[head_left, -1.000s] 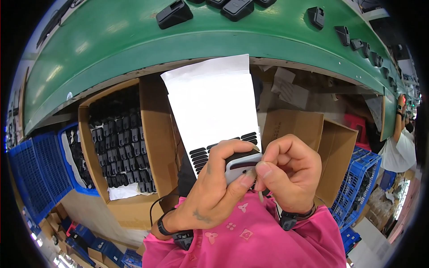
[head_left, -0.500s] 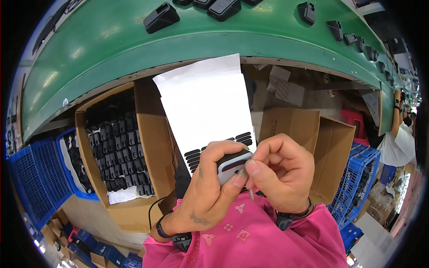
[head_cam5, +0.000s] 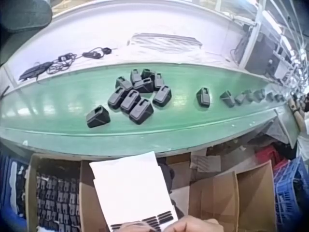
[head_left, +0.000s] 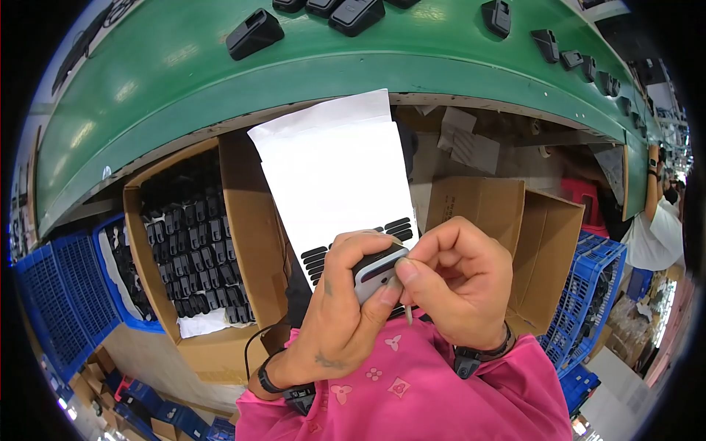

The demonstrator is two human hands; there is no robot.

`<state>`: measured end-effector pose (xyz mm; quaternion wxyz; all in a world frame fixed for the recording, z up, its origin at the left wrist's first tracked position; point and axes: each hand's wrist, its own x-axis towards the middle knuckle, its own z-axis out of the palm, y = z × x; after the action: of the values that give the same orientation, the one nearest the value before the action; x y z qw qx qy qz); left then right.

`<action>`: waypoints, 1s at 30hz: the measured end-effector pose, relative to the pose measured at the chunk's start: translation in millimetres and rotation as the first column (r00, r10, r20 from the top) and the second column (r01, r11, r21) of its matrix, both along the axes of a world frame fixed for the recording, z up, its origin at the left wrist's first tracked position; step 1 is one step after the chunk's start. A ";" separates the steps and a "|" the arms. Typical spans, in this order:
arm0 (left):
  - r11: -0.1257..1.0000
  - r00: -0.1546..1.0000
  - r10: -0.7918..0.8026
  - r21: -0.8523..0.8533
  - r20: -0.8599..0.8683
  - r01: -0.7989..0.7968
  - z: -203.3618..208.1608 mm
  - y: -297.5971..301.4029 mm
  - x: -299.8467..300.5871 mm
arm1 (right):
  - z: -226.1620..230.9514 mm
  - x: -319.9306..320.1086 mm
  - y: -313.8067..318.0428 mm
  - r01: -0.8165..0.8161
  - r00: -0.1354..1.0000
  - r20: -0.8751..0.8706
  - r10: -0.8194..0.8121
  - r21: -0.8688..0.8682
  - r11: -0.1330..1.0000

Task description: The person picks up a device from a box, peels a sticker from a sheet, and applies it to the device before placing it on a conveyor belt.

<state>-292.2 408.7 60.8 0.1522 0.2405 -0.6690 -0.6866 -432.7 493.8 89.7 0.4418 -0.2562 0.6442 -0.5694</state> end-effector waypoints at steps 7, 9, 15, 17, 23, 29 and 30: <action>0.859 0.956 0.229 0.499 -0.181 -0.112 -2.5 5.0 -0.8 | -8.8 -26.6 0.9 -0.003 0.994 0.113 -0.012 0.133 0.991; 0.851 0.948 0.256 0.510 -0.187 -0.129 -5.8 3.9 -2.5 | -5.3 -23.2 2.0 -0.085 0.987 0.146 0.062 0.153 0.985; 0.892 0.918 0.349 0.367 -0.191 -0.263 -10.6 11.0 -3.0 | -22.7 -6.8 -2.4 -0.291 0.939 -0.183 0.291 0.029 0.956; 0.909 0.922 0.304 0.361 -0.239 -0.206 -16.7 7.7 2.3 | -28.6 -10.5 -4.1 -0.317 0.929 -0.221 0.297 -0.058 0.947; 0.918 0.999 -0.036 0.395 0.019 0.025 -10.8 -61.2 17.5 | -19.3 -36.0 -27.9 -0.536 0.807 -0.243 0.537 0.079 0.841; 0.917 0.992 -0.100 0.395 0.083 0.059 -26.3 -67.4 26.4 | -43.0 -12.9 -48.4 -0.242 0.820 -0.552 0.155 -0.089 0.966; 0.898 0.998 -0.001 0.440 0.055 -0.024 -34.7 -70.8 34.0 | -50.8 -13.9 -42.8 -0.241 0.819 -0.553 0.155 -0.087 0.967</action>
<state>-258.1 337.9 26.1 0.0799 0.2911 -0.4989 -0.8124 -446.7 451.0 38.9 0.2777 -0.5052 0.6668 -0.4723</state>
